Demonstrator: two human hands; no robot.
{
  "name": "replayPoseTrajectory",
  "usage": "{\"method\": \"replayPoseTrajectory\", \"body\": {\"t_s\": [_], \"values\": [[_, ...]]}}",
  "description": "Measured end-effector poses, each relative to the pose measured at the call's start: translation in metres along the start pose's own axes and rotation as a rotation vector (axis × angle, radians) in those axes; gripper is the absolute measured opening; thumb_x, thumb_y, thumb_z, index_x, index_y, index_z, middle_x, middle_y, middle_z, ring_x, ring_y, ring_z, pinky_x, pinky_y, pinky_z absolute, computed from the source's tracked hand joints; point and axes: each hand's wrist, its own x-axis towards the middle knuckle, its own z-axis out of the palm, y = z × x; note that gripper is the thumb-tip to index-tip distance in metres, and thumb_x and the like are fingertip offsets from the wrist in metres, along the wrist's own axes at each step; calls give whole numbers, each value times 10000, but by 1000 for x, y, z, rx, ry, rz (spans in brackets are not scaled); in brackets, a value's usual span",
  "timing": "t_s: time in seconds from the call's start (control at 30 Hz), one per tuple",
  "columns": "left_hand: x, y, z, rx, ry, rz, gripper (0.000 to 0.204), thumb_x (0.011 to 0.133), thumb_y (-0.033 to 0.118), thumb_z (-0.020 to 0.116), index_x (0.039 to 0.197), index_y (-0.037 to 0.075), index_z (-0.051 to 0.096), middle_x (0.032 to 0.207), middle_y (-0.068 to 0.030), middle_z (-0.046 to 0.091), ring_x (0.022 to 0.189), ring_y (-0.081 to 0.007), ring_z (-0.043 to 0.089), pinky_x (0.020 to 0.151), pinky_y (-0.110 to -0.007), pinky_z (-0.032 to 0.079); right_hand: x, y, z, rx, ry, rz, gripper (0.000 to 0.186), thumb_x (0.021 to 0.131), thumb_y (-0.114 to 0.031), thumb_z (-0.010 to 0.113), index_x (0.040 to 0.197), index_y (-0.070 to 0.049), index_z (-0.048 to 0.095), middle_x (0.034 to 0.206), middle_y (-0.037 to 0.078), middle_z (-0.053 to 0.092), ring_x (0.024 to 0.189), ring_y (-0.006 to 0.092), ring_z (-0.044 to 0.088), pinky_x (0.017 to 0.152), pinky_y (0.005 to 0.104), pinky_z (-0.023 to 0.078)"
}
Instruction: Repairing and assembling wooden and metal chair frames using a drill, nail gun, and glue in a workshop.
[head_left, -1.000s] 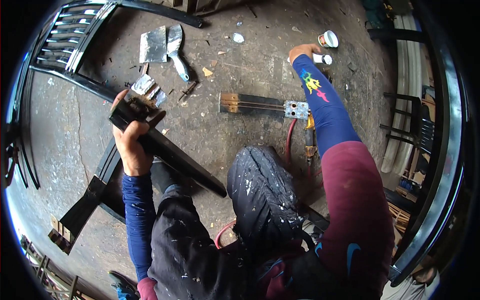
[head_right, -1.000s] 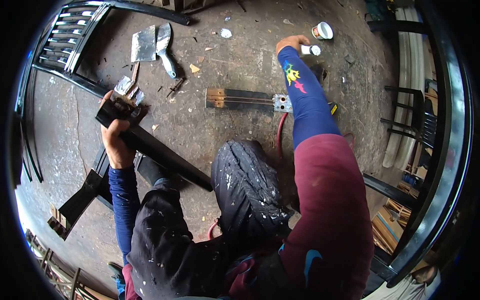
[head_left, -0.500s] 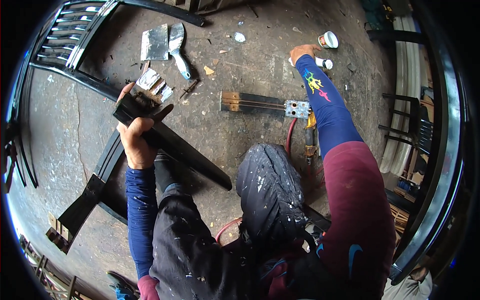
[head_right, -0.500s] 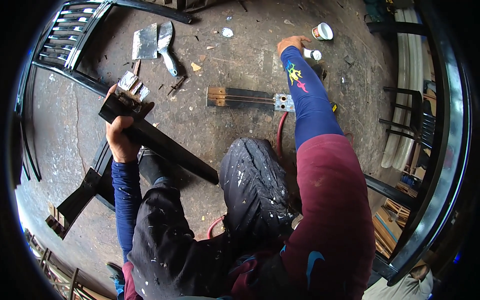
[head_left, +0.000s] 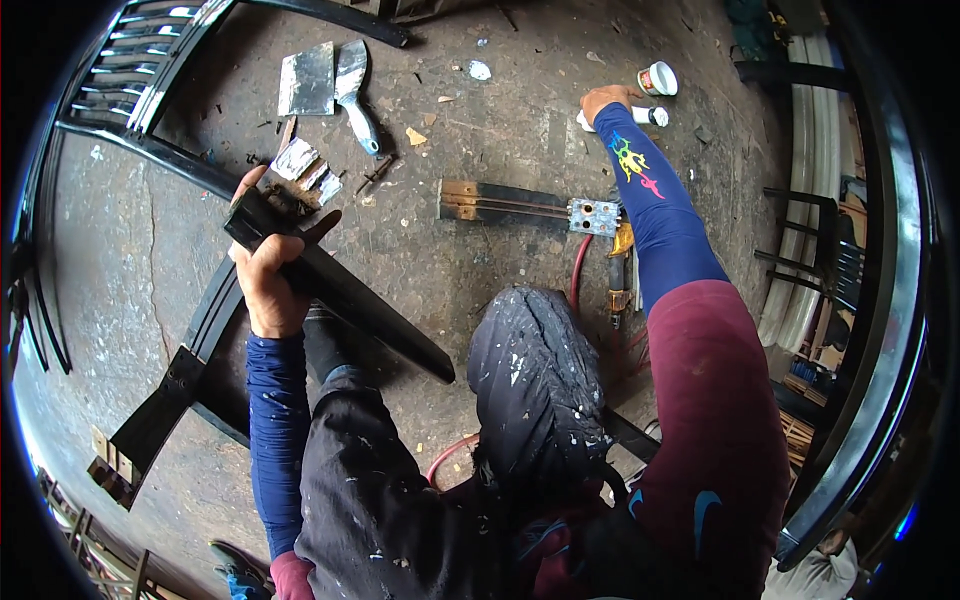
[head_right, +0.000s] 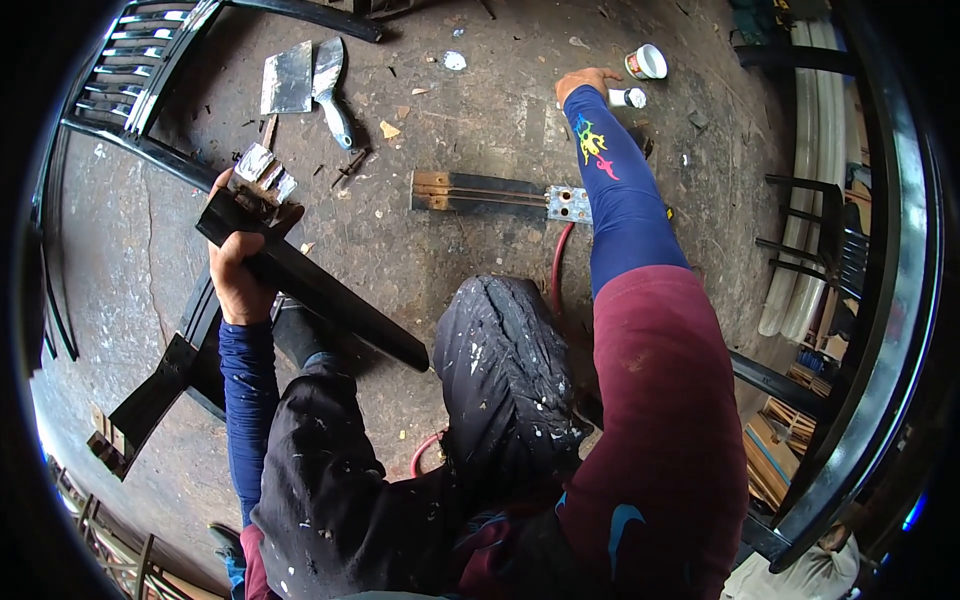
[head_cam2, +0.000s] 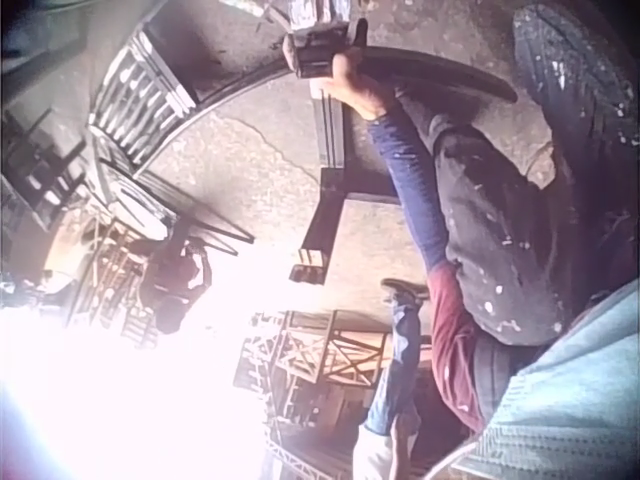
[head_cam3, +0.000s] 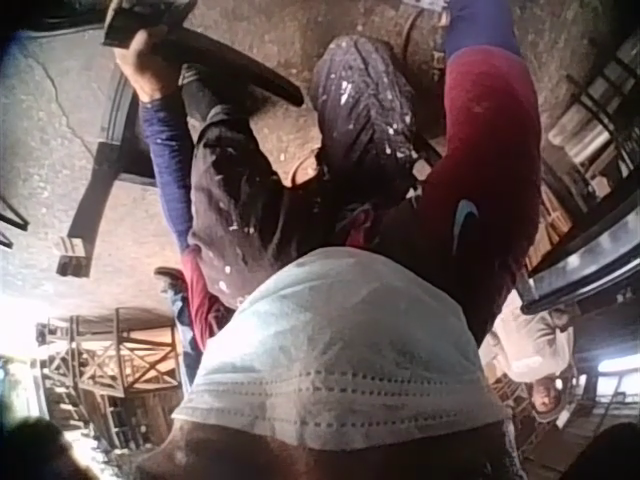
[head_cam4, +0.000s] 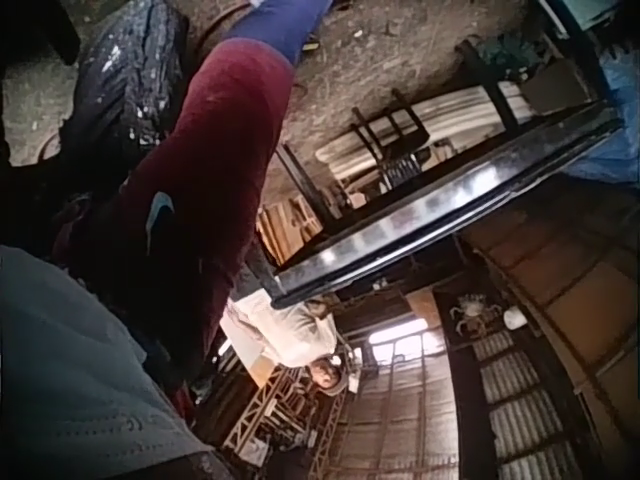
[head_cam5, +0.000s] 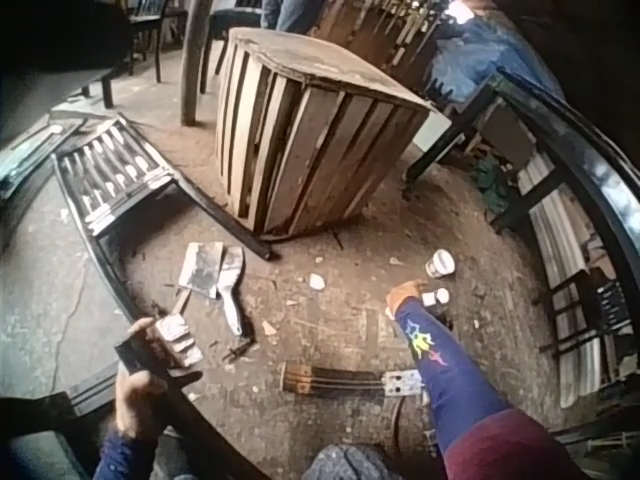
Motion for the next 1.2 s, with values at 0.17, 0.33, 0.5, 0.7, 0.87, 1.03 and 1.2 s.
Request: {"method": "replayPoseTrajectory", "body": {"t_s": [0.17, 0.33, 0.5, 0.7, 0.87, 1.03, 1.2], "values": [[-1, -2, -7, -9, 15, 0, 858, 659, 98, 532, 1495, -23, 382, 1276, -207, 593, 1182, -345, 613, 999, -571, 553, -12, 1, -20, 39, 76, -42, 458, 943, -198, 597, 1401, -189, 603, 1395, 97, 621, 1285, 342, 587, 976, 796, 384], [-1, 5, -19, -136, 23, 10, 891, 613, 126, 571, 1487, 39, 420, 1335, -209, 565, 1239, -367, 580, 1035, -558, 529, -62, -14, -64, 397, 701, -143, 448, 882, -291, 690, 1253, -43, 660, 1330, 178, 607, 1376, 373, 453, 1079, 663, 338], [17, -21, -7, -476, -140, 15, 950, 605, 146, 577, 1524, 37, 360, 1406, -215, 531, 1327, -477, 499, 1084, -690, 420, -214, -134, -101, 2055, -393, -954, 606, 929, -547, 700, 1138, 22, 683, 1054, 142, 727, 1053, 218, 693, 870, 380, 563], [27, -84, -88, -607, -234, -115, 849, 665, 113, 571, 1486, 14, 378, 1377, -257, 562, 1303, -458, 524, 1107, -572, 408, -297, -181, -151, 2063, -660, -1358, 533, 932, -441, 738, 1127, 26, 570, 925, 147, 720, 657, 203, 706, 595, 322, 583], [-26, -25, -88, 3, -48, 28, 901, 796, 130, 644, 1607, 83, 254, 1567, -217, 403, 1349, -304, 510, 1012, -398, 510, -317, -189, -146, 1972, -134, -1018, 427, 925, -383, 744, 1012, 22, 644, 855, 168, 721, 617, 243, 704, 587, 356, 565], [-99, 70, -105, 692, 136, 184, 929, 836, 193, 783, 1617, 169, 280, 1605, -160, 370, 1436, -327, 420, 1130, -461, 435, -305, -219, -145, 1775, 529, -762, 555, 850, -469, 786, 905, 59, 627, 864, 325, 679, 853, 498, 678, 700, 499, 553], [-44, 115, -98, 1211, -35, 438, 867, 822, 336, 861, 1551, 153, 428, 1545, -124, 483, 1430, -321, 445, 1167, -478, 411, -311, -233, -157, 1596, 560, -575, 496, 843, -409, 779, 1020, 34, 644, 936, 306, 710, 898, 479, 699, 782, 517, 554]]}}
